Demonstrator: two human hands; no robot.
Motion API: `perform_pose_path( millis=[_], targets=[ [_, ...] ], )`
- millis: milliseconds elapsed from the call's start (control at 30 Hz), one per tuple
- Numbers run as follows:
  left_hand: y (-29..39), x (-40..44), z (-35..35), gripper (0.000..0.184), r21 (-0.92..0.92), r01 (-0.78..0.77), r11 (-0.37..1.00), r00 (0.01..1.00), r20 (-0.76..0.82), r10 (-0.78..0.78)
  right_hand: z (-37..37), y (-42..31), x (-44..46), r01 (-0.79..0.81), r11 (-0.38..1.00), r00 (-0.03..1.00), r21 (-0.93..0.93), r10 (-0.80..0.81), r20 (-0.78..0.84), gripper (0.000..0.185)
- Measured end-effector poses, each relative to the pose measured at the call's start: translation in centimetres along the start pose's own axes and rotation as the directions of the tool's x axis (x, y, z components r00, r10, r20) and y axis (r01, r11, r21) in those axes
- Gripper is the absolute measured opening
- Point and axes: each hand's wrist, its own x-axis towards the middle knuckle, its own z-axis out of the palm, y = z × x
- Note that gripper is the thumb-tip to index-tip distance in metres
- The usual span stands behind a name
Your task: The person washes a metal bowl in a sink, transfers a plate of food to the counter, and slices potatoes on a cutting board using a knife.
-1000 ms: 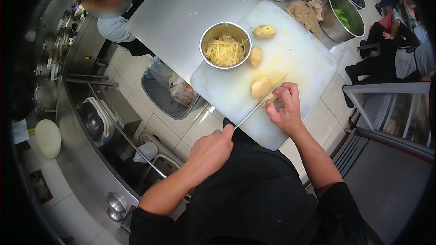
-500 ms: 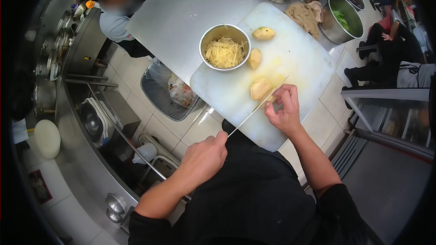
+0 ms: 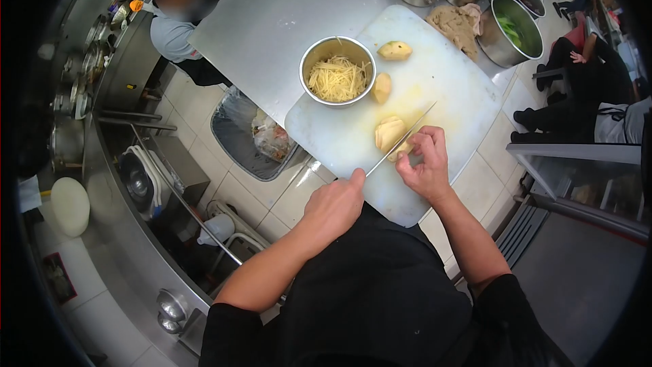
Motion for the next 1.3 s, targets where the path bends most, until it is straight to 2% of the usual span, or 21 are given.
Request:
perform_pose_path(
  millis=[100, 200, 400, 500, 700, 867, 967, 1067, 1133, 1200, 1233, 1300],
  targets=[
    [-0.9, 0.9, 0.2, 0.016, -0.035, -0.004, 0.999, 1.000, 0.013, 0.005, 0.1, 0.1, -0.1, -0.006, 1.000, 1.000, 0.001, 0.006, 0.004, 0.035],
    [-0.1, 0.7, -1.4, 0.018, -0.040, 0.072, 0.997, 0.991, 0.114, -0.067, 0.1, 0.0, 0.0, -0.002, 1.000, 1.000, 0.002, 0.002, -0.005, 0.036],
    [-0.7, -3.2, -1.0, 0.016, -0.053, -0.043, 0.998, 0.999, -0.025, 0.042, 0.1, 0.1, -0.2, -0.009, 1.000, 1.000, 0.004, 0.009, -0.007, 0.035],
    [-1.6, -6.2, -1.5, 0.017, -0.006, -0.047, 0.999, 0.997, -0.056, 0.046, 0.2, 0.0, -0.2, -0.014, 1.000, 1.000, 0.002, 0.014, -0.004, 0.034],
    [-1.6, -8.8, -2.5, 0.018, 0.058, 0.039, 0.998, 0.999, 0.015, -0.040, 0.3, 0.1, -0.1, 0.003, 1.000, 1.000, 0.001, -0.003, -0.014, 0.034],
    [-1.4, -7.4, -1.9, 0.018, 0.039, -0.011, 0.999, 1.000, -0.014, 0.012, 0.3, -0.2, 0.0, 0.013, 1.000, 1.000, 0.020, -0.013, -0.018, 0.033],
    [-2.4, -4.0, 0.0, 0.018, 0.043, -0.009, 0.999, 1.000, -0.011, 0.010, 0.2, -0.2, -0.2, -0.044, 0.999, 0.999, 0.015, 0.044, 0.000, 0.032],
    [-1.6, -2.2, 0.3, 0.019, 0.006, 0.029, 1.000, 1.000, 0.012, -0.029, 0.5, 1.1, -0.4, 0.086, 0.994, 0.996, -0.062, -0.086, 0.009, 0.028],
    [-1.3, -1.9, 0.2, 0.020, -0.006, 0.038, 0.999, 0.999, 0.008, -0.038, 0.8, 1.4, -0.8, 0.047, 0.999, 0.999, 0.017, -0.047, -0.018, 0.028],
    [-1.0, -2.1, -0.4, 0.019, 0.009, 0.016, 1.000, 1.000, -0.011, -0.016, 0.2, 0.5, -0.3, 0.109, 0.993, 0.992, -0.034, -0.111, -0.065, 0.029],
    [-0.6, -2.7, -1.0, 0.019, 0.022, 0.006, 1.000, 1.000, -0.010, -0.006, 0.3, 0.5, -0.5, 0.043, 0.999, 0.998, 0.015, -0.042, -0.048, 0.030],
    [0.0, -3.5, -2.0, 0.019, 0.033, 0.015, 0.999, 1.000, -0.011, -0.014, 0.2, 0.4, -0.4, 0.045, 0.999, 0.998, 0.014, -0.044, -0.042, 0.030]
  ],
)
